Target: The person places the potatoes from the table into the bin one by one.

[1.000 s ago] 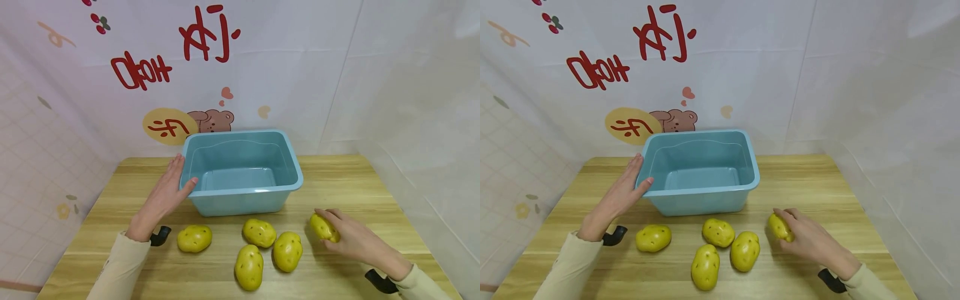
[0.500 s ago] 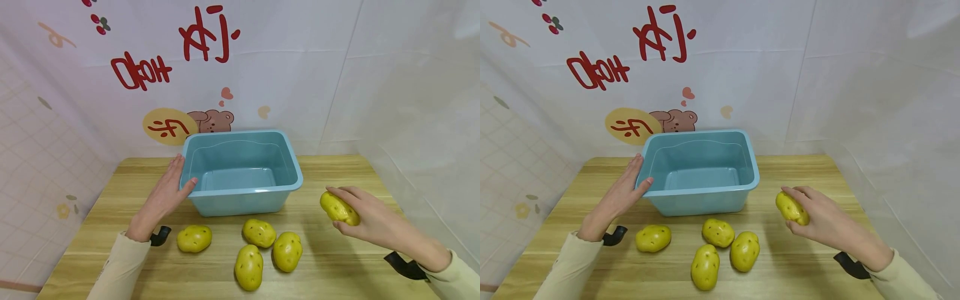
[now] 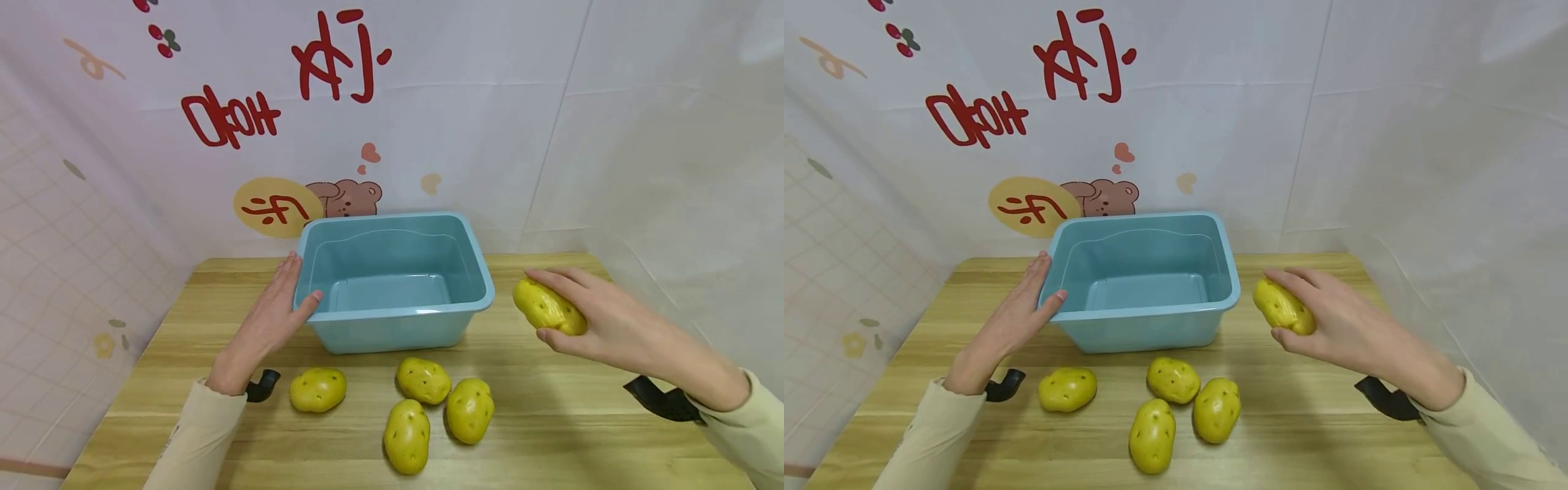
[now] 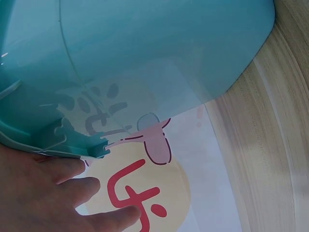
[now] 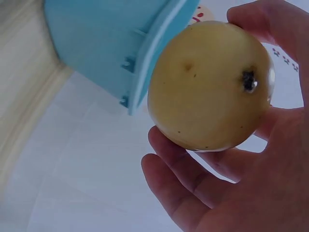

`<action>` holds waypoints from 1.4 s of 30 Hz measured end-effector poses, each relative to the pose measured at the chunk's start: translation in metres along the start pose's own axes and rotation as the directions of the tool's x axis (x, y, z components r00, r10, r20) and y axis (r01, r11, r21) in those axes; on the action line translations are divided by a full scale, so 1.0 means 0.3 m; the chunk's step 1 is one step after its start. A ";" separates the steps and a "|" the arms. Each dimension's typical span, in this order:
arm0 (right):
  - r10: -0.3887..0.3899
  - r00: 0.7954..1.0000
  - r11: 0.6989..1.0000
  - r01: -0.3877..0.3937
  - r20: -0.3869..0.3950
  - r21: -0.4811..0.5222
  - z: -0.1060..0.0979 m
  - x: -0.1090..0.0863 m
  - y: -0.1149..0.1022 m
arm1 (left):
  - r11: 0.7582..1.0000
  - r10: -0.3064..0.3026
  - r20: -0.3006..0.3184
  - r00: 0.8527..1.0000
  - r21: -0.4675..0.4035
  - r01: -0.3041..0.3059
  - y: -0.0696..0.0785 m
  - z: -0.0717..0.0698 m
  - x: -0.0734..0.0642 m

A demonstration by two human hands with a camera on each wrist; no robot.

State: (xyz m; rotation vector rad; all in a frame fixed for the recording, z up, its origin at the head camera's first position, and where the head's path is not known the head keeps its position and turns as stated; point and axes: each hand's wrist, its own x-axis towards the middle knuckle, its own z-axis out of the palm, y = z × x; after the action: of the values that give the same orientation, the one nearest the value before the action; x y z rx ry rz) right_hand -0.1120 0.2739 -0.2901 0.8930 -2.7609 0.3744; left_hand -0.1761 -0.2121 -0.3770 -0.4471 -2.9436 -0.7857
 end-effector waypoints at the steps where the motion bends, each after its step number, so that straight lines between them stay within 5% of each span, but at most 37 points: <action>1: -0.003 1.000 1.000 0.003 0.001 -0.003 -0.008 0.011 -0.005 | 1.000 0.000 -0.001 1.000 -0.001 0.000 -0.001 -0.001 0.000; 21: 0.034 0.998 0.993 -0.040 0.058 0.109 -0.038 0.253 -0.125 | 1.000 -0.007 -0.006 1.000 -0.021 0.007 0.000 0.006 -0.003; 29: 0.036 0.997 0.982 -0.049 0.068 0.184 -0.006 0.356 -0.154 | 1.000 -0.007 -0.006 1.000 -0.027 0.007 -0.001 0.000 -0.006; 42: -0.039 0.990 0.986 0.016 0.136 0.169 0.092 0.482 -0.156 | 0.999 -0.001 -0.003 1.000 -0.052 0.001 0.001 -0.003 -0.009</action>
State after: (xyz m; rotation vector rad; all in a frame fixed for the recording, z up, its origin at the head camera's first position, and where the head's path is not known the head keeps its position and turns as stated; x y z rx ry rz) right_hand -0.2021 0.1506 -0.2676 1.0328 -2.8728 0.5668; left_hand -0.1734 -0.2130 -0.3764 -0.4476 -2.9266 -0.8637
